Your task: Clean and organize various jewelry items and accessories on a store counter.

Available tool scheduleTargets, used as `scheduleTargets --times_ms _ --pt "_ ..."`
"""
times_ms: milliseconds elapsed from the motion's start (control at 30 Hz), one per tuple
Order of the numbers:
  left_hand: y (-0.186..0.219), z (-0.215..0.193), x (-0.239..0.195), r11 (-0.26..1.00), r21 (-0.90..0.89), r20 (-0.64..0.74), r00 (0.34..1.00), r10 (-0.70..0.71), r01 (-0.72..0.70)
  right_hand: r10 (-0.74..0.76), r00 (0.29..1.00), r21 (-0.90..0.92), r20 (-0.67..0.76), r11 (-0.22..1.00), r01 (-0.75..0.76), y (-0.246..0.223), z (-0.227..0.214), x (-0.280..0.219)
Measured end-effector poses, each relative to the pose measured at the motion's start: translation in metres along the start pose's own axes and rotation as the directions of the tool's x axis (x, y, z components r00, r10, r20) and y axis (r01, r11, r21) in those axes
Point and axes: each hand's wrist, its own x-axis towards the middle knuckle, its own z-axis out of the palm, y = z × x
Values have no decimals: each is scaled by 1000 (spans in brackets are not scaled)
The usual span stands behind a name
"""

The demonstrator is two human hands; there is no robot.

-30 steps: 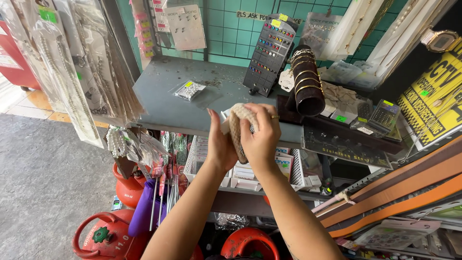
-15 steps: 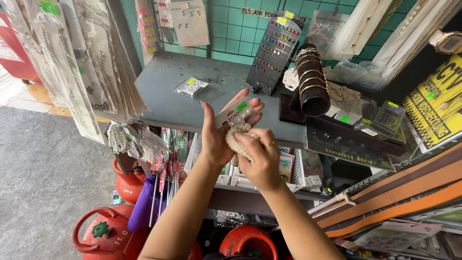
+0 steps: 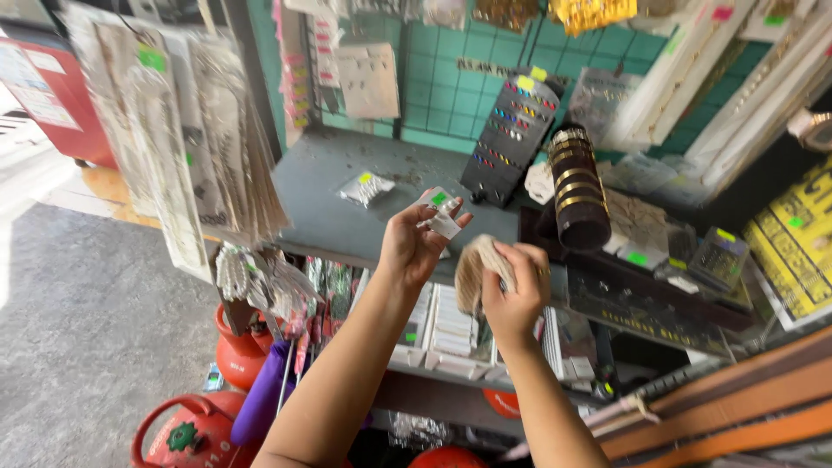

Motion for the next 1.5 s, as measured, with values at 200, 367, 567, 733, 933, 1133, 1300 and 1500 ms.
scheduleTargets --times_ms 200,367,567,733,933,1133,1300,1500 --pt "74 64 88 842 86 281 824 492 -532 83 992 47 99 995 -88 13 5 3" --pt "177 115 182 395 163 187 421 887 -904 136 968 28 212 989 -145 9 3 10" --pt "280 142 264 -10 519 116 59 991 -855 205 926 1 316 976 -216 14 2 15" --pt "303 153 272 -109 695 95 -59 994 -711 233 904 -23 358 970 -240 15 2 16" --pt "337 141 300 -183 869 128 -148 981 -459 238 904 -43 356 970 -238 12 4 17" --pt "291 120 286 -48 948 24 -79 997 -316 199 917 -56 346 980 -192 13 2 17" --pt "276 90 297 -424 905 367 -522 770 10 194 925 -8 326 979 -203 13 2 17" --pt "144 91 126 -590 772 622 470 626 -234 383 840 188 384 858 -477 27 1 21"
